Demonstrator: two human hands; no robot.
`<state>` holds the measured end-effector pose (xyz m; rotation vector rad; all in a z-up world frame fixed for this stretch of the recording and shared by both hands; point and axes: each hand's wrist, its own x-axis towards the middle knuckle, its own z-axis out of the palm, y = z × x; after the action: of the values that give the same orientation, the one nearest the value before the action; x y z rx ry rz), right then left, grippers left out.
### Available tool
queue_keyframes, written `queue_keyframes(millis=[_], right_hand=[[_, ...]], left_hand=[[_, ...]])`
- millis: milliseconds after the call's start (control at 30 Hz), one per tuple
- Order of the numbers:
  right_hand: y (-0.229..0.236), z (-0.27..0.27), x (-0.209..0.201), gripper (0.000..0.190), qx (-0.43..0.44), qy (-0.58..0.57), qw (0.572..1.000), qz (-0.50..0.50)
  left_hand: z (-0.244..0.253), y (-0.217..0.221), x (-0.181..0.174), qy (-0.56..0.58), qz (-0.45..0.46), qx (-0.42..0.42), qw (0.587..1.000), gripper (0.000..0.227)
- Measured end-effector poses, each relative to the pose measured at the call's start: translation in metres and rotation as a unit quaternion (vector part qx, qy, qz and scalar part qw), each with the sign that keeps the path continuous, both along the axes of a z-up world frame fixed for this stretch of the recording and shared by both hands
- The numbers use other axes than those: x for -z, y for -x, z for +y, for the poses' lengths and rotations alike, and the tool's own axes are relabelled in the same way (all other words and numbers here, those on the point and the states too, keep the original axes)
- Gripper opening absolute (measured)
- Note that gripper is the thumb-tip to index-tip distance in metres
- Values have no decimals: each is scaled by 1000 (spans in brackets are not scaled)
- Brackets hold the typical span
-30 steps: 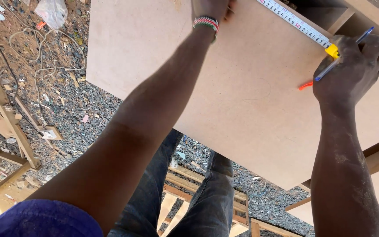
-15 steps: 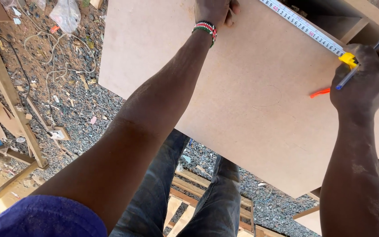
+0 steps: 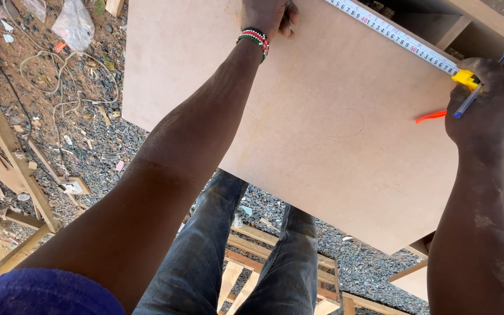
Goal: Measuring wood panels and furniture components with a tape measure and marking them with a pencil.
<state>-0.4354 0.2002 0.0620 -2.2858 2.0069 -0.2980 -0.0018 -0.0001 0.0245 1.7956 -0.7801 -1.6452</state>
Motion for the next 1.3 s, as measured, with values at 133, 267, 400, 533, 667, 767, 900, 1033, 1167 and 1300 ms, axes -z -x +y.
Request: queue_keyframes(millis=[133,267,400,533,667,767,900,1033,1167,1300], right_hand=[[9,6,-6,46,-1,-30,999,-14],[26,11,-3,44,-3,-52,998,-34],[34,16,2,43,2,-55,998,-19],[42,21,5,38,28,-60,998,-12],[25,15,-11,41,26,-62,995,-70],[23,16,-9,39,44,-75,990,-111],[30,19,-4,39,47,-74,992,-95],[31,20,-7,38,33,-85,990,-107],[32,18,-7,38,15,-77,990,-118],[22,13,-20,41,11,-86,990,-108]], left_hand=[[-2,-1,-22,-33,-50,48,997,28],[-9,1,-47,-68,-16,57,996,16],[-12,-3,-34,-94,-31,73,992,24],[-9,-2,-27,-98,-32,83,991,20],[-13,-2,-37,-93,-52,95,990,22],[-14,-3,-22,-95,-29,97,990,22],[-13,-4,-9,-116,-25,108,987,16],[-10,-6,6,-94,-30,131,986,18],[-12,-4,-8,-97,-35,129,986,15],[-12,-4,-3,-108,-37,122,986,13]])
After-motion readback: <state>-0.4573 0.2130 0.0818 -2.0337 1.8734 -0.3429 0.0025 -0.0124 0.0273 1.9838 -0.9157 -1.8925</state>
